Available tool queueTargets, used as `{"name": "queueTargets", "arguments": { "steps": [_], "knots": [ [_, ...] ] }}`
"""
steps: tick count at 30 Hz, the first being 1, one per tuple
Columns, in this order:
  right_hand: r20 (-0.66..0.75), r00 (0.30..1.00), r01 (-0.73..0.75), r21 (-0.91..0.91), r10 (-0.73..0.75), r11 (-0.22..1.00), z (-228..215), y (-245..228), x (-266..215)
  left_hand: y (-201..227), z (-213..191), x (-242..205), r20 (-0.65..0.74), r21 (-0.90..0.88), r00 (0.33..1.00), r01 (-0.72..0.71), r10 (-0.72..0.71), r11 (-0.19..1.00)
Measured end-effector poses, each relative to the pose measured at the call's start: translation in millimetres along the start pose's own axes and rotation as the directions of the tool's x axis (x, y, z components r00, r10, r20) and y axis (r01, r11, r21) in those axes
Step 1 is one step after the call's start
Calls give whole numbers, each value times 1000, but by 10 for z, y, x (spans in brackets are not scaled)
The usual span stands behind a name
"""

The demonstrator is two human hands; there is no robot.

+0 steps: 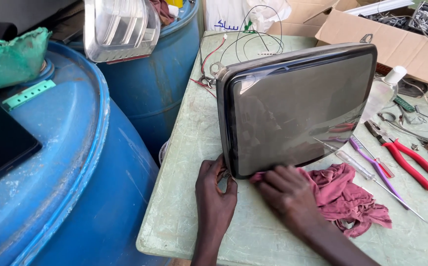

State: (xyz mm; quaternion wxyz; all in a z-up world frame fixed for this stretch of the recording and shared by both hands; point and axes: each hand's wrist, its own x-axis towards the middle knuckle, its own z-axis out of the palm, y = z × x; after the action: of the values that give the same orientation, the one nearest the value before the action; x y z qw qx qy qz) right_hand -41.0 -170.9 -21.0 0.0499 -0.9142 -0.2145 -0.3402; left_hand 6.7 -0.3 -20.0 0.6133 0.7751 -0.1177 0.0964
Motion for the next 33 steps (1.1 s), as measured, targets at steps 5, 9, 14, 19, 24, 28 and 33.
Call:
{"name": "queueTargets", "arguments": {
  "steps": [5,9,14,19,24,28,33],
  "knots": [
    [-74,979,201,155,-191,967,-48,-181,283,-47,9,25,-11,-55,999,-48,48,997],
    [-3,993,120,37,-120,992,-220,148,3,26,-2,3,26,-49,997,71,-70,996],
    [9,990,-142,-3,142,990,-347,515,-268,21,-2,0,20,-63,999,32,-31,997],
    [-7,996,-92,21,92,996,-185,312,-204,-2,16,-1,14,-64,999,30,-29,998],
    [-43,992,126,166,-121,978,-157,-72,135,-161,52,15,3,-55,999,-43,43,998],
    [-23,999,29,119,-26,992,-239,119,33,-86,45,32,13,-93,999,53,-52,994],
    [-59,949,-302,115,310,946,-347,605,-334,-16,28,7,34,-95,992,123,-121,988]
  ]
}}
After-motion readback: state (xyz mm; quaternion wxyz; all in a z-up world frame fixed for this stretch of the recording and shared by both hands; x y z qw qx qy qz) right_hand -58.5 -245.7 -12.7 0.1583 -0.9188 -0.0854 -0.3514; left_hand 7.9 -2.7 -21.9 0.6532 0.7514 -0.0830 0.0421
